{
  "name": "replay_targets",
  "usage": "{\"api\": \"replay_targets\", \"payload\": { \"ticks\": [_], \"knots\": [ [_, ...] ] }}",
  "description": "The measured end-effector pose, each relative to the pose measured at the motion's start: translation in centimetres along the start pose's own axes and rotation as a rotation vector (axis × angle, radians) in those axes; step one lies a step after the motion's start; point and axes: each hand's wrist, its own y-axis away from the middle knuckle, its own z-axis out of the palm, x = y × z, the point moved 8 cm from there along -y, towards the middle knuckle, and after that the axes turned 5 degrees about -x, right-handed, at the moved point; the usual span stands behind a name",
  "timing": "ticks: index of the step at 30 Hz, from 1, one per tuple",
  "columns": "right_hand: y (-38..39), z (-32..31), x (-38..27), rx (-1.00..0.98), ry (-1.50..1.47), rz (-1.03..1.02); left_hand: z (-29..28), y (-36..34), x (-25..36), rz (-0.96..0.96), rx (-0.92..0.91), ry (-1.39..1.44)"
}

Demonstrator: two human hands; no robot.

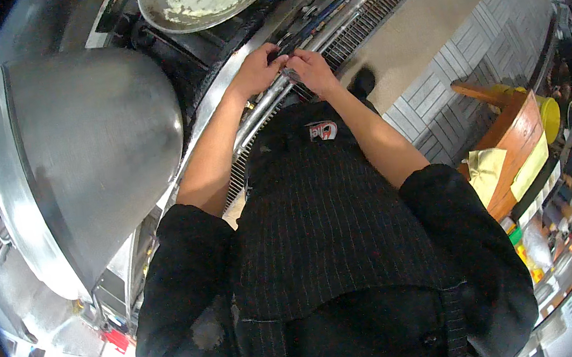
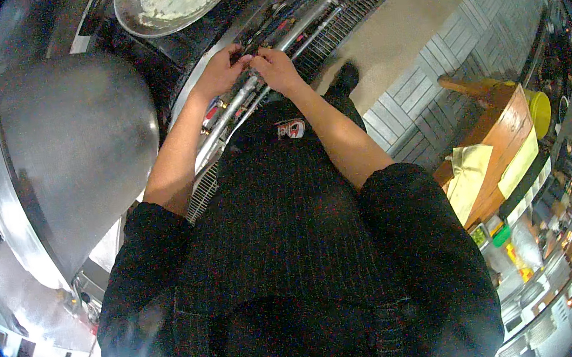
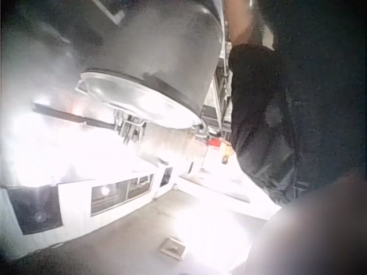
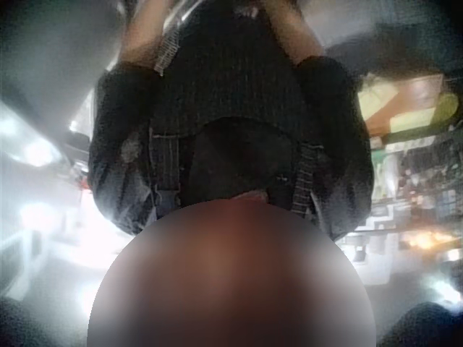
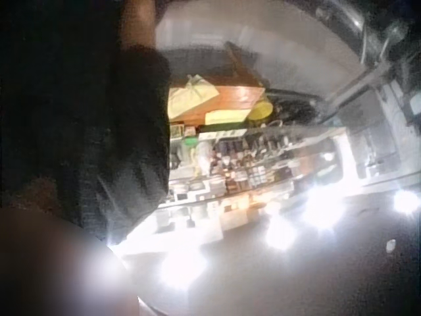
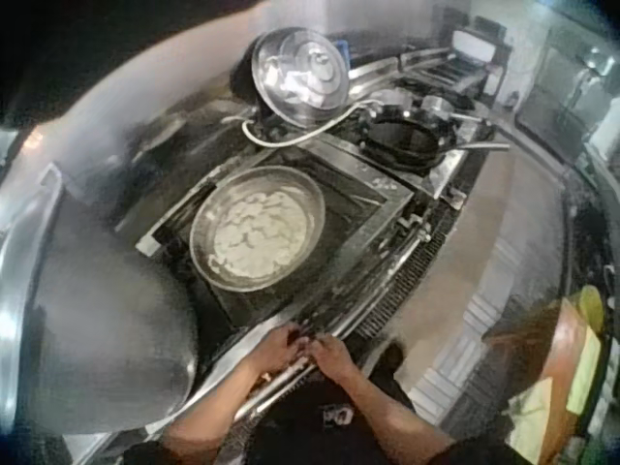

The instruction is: The person removes a small black cap from a gas line, discards it, and then wraps black tape around the exposed pipe section. They then use a long-handled lighter to ignite the gas line, producing a flame, and finally place the lighter on the counter.

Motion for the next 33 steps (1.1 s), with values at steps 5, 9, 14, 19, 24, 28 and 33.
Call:
{"api": "replay_targets", "payload": {
  "ticks": [5, 9, 14, 19, 24, 28, 33],
  "knots": [
    [-0.2, -0.1, 1.6, -0.046, -0.251, 0.093, 0.7, -0.2, 0.7, 0.048, 0.045, -0.089],
    [-1.1, -0.4, 2.7, -0.007, -0.080, 0.092, 1.3, 0.0, 1.8, 0.089, 0.073, -0.213],
    [-1.0, 0.7, 3.6, 0.073, -0.429, 0.131, 1.5, 1.1, 3.4, 0.237, 0.245, -0.242],
    [-0.2, 2.1, 3.9, 0.036, -0.722, 0.247, 1.4, 1.1, 2.5, 0.163, 0.258, -0.225],
    [-0.7, 1.2, 3.4, 0.047, -0.583, 0.196, 1.4, 1.1, 2.3, 0.184, 0.259, -0.193],
    [-0.6, -0.4, 2.8, 0.117, -0.297, 0.154, 1.5, 0.6, 2.4, 0.212, 0.249, -0.162],
    [-0.7, -0.9, 0.4, 0.173, 0.035, -0.029, 0.7, 0.2, 2.3, 0.171, 0.210, -0.164]
  ]
}}
